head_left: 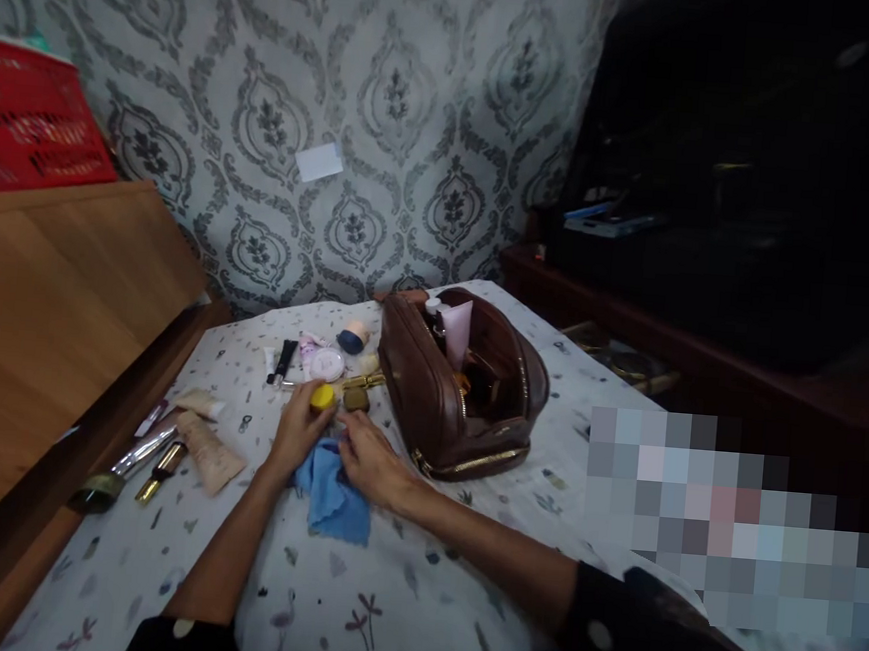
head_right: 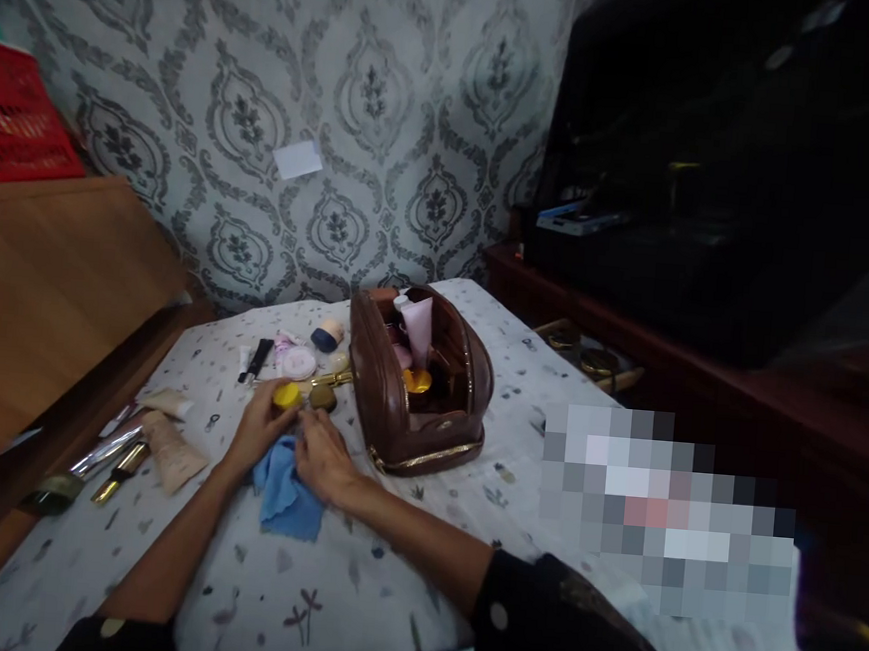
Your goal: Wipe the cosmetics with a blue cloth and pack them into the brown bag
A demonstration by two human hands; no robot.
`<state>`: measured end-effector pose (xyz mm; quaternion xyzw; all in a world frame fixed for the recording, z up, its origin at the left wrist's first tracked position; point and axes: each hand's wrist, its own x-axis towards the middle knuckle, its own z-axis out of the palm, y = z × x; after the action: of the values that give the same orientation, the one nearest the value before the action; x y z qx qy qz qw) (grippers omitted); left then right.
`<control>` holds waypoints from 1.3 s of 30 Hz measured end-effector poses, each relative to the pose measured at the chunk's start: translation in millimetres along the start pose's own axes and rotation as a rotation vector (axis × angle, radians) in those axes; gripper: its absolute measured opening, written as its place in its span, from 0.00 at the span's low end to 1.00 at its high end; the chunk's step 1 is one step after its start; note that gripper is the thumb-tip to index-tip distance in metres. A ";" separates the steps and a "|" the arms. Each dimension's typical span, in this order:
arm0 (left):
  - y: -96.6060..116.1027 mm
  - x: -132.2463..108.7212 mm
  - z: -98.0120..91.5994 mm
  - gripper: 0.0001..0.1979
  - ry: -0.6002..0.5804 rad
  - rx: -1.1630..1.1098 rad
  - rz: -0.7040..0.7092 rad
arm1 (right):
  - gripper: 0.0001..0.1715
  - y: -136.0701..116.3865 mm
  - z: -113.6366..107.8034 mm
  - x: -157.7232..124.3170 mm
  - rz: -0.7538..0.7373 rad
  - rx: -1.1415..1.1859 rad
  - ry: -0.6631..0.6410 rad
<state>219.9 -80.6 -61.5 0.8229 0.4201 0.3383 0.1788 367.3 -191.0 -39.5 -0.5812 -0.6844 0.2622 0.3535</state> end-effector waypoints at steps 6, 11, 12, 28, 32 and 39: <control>0.4 -1.0 -0.8 0.22 0.012 0.013 -0.010 | 0.28 13.2 18.1 -0.6 -0.015 0.099 0.083; 0.1 -2.0 -1.9 0.23 -0.031 0.002 -0.028 | 0.30 12.6 14.2 -3.6 0.014 0.125 0.060; -0.3 -2.3 -2.4 0.24 -0.048 -0.010 -0.030 | 0.30 12.1 13.3 -3.4 0.021 0.134 0.060; -3.9 -4.3 -8.5 0.31 -0.049 0.136 -0.065 | 0.30 21.1 18.6 -1.5 -0.038 0.210 0.017; -4.8 -3.3 -9.6 0.30 -0.026 0.190 -0.027 | 0.26 19.8 17.6 -3.5 -0.041 0.193 0.000; -2.0 -4.5 -9.5 0.30 -0.041 0.254 -0.024 | 0.21 23.2 20.5 -2.5 -0.101 0.148 0.008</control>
<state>210.2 -83.0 -57.8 0.8406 0.4658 0.2630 0.0857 365.5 -188.0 -70.4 -0.5192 -0.6903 0.2916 0.4110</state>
